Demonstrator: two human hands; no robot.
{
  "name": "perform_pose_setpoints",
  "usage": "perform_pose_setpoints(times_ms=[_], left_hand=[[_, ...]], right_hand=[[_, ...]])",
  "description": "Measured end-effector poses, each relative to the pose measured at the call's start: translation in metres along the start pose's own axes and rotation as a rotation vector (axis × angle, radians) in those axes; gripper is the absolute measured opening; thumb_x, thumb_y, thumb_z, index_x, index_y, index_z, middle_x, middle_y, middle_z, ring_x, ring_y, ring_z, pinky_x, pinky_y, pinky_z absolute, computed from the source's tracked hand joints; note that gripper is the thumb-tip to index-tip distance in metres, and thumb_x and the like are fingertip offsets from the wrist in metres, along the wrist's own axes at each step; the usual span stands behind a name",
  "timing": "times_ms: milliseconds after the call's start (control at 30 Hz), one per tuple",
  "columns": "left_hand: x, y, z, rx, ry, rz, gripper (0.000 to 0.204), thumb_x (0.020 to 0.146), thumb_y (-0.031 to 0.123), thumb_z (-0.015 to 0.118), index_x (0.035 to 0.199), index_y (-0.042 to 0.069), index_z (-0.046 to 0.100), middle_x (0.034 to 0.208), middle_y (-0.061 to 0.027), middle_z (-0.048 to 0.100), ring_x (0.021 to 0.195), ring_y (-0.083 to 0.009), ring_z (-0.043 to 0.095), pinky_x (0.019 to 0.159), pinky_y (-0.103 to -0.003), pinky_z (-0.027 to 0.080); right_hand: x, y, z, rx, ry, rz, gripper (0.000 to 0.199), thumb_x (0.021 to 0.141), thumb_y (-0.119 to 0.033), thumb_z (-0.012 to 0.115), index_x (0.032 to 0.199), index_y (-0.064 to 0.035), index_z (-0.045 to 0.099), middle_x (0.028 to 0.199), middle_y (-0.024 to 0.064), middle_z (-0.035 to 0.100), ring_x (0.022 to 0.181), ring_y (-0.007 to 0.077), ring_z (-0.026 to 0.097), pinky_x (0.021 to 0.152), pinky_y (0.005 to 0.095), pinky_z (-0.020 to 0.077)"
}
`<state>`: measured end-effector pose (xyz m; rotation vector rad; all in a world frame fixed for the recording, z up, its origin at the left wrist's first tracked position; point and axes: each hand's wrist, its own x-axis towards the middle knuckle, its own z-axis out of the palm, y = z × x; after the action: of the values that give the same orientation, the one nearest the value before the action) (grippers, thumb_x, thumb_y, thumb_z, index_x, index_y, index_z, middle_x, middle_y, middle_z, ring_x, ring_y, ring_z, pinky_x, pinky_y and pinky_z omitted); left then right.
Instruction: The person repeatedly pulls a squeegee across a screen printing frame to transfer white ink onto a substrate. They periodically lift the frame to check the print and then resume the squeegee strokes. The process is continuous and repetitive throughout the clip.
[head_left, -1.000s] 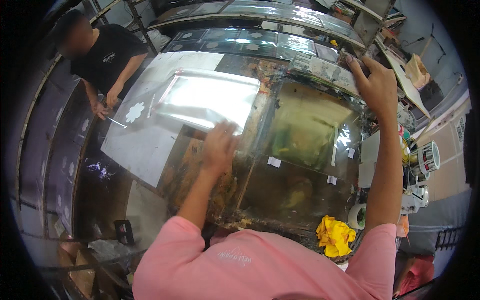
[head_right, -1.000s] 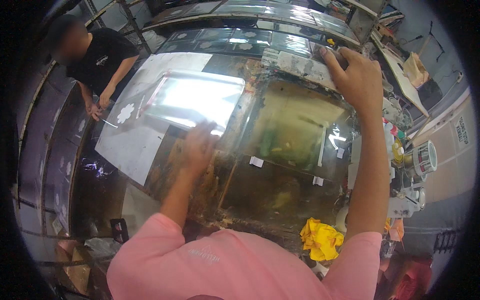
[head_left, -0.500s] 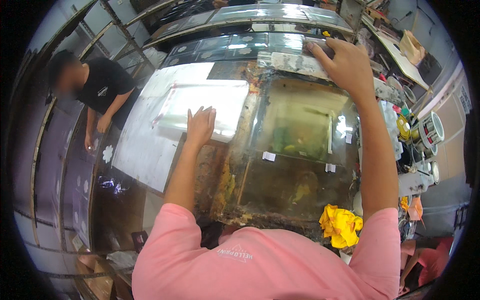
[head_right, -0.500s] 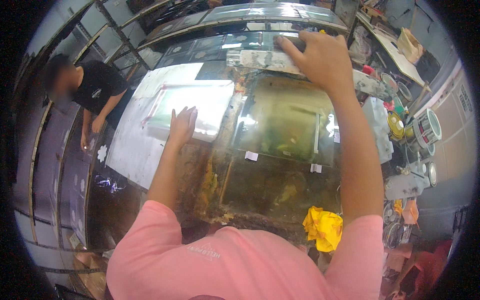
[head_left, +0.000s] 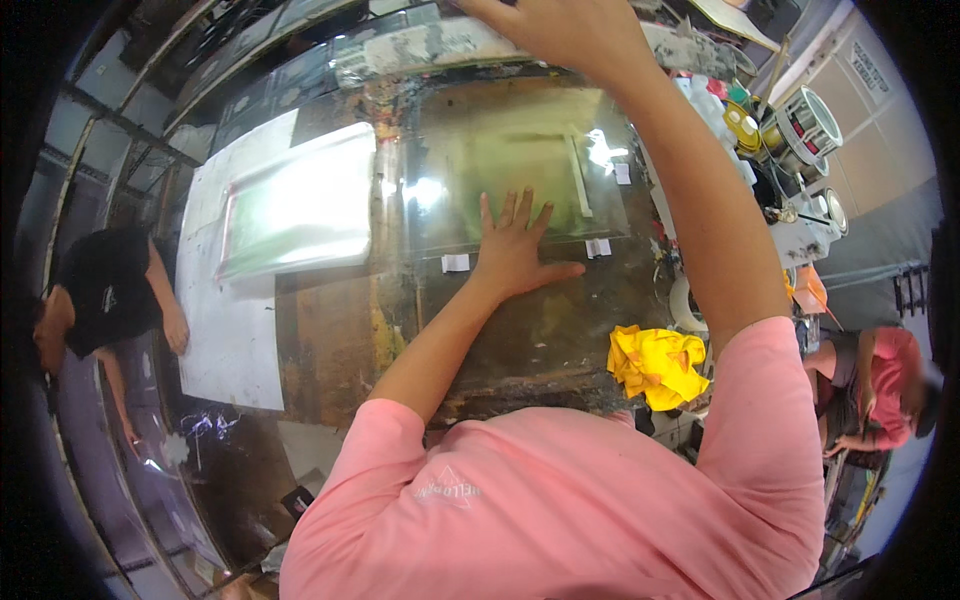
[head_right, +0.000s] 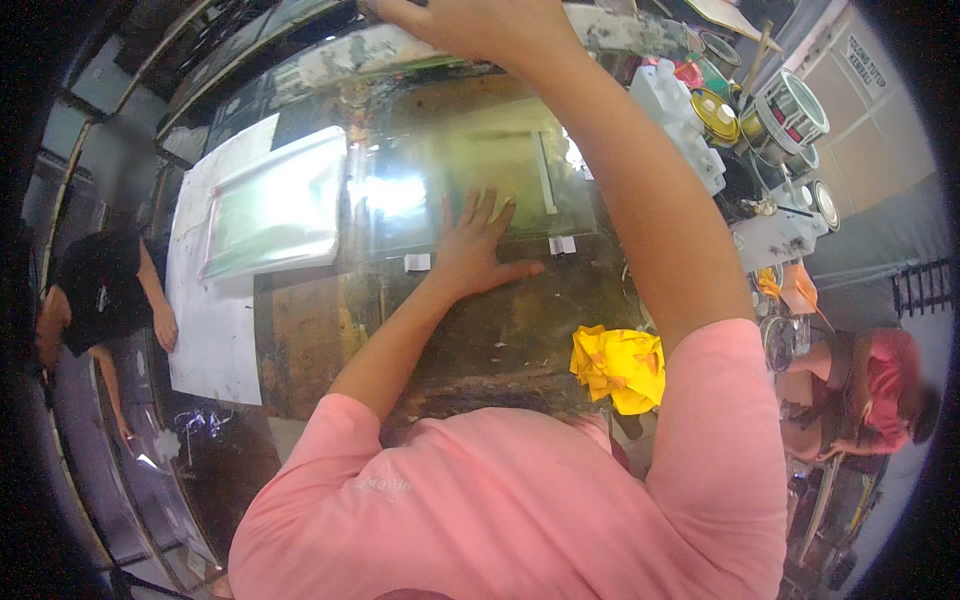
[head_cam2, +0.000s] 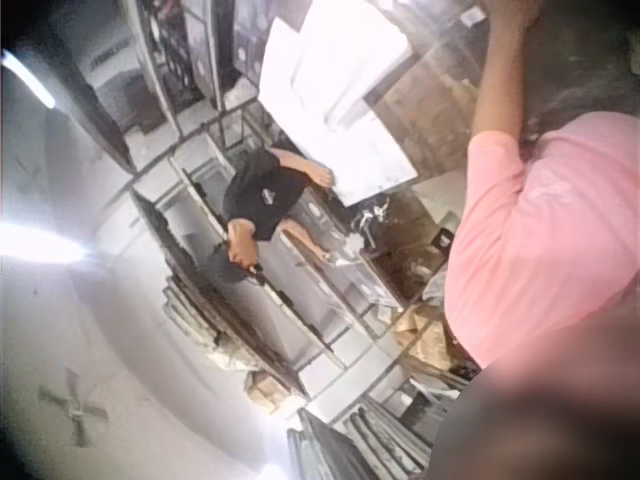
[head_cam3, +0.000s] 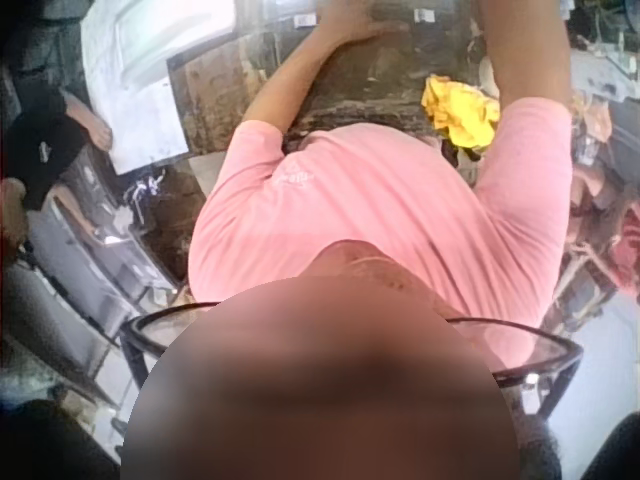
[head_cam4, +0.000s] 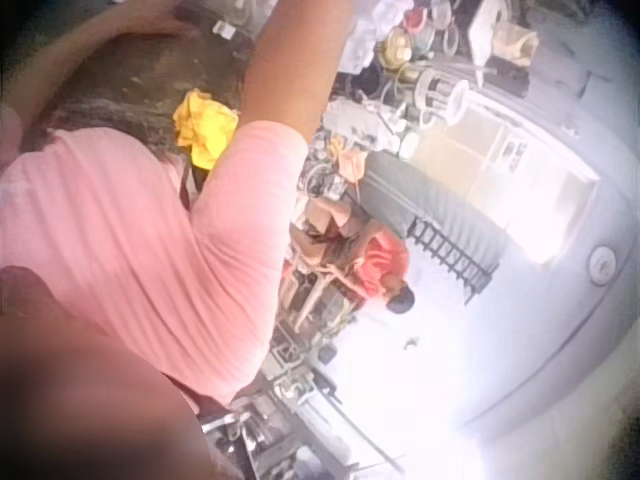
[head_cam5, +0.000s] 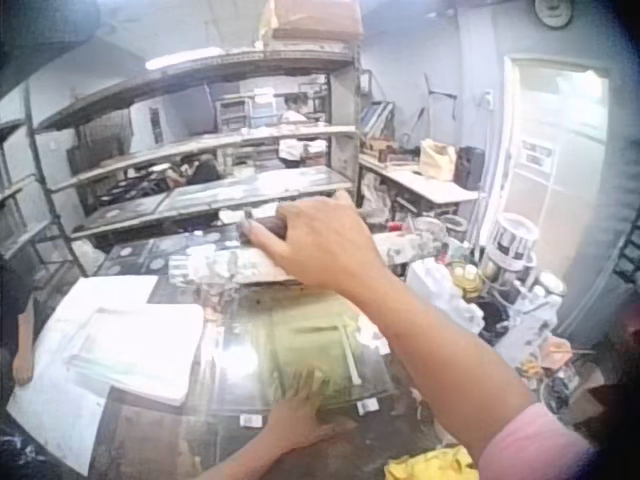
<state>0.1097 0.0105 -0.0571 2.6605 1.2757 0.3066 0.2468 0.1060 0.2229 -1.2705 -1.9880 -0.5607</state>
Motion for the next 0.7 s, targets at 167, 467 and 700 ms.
perform_pose_setpoints(times_ms=[167, 467, 700], left_hand=[[0.024, 0.024, 0.010, 0.005, 0.023, 0.036, 0.126, 0.076, 0.100, 0.051, 0.164, 0.010, 0.044, 0.173, -0.0268, 0.029, 0.162, -0.0452, 0.024, 0.125, -0.074, -0.007], [0.012, 0.027, 0.017, 0.000, 0.120, 0.054, 0.125, 0.074, 0.101, 0.050, 0.159, 0.010, 0.052, 0.167, -0.0265, 0.040, 0.157, -0.0448, 0.032, 0.124, -0.076, -0.004], [0.012, 0.028, 0.020, -0.023, 0.150, 0.092, 0.119, 0.075, 0.098, 0.053, 0.153, 0.008, 0.059, 0.160, -0.0253, 0.048, 0.151, -0.0451, 0.041, 0.126, -0.074, 0.005]], right_hand=[[0.010, 0.005, -0.003, 0.004, -0.069, 0.029, 0.067, 0.099, -0.059, 0.056, 0.080, 0.0006, 0.080, 0.078, 0.0253, 0.074, 0.081, 0.0419, 0.073, 0.083, 0.0507, 0.0552], [0.019, 0.012, -0.001, -0.042, -0.101, 0.059, 0.070, 0.099, -0.061, 0.053, 0.087, 0.0018, 0.080, 0.087, 0.0252, 0.076, 0.089, 0.0415, 0.074, 0.089, 0.0519, 0.0539], [0.018, 0.009, 0.000, -0.051, -0.119, 0.076, 0.072, 0.100, -0.063, 0.052, 0.087, 0.0020, 0.080, 0.088, 0.0254, 0.077, 0.093, 0.0403, 0.074, 0.092, 0.0514, 0.0531]])
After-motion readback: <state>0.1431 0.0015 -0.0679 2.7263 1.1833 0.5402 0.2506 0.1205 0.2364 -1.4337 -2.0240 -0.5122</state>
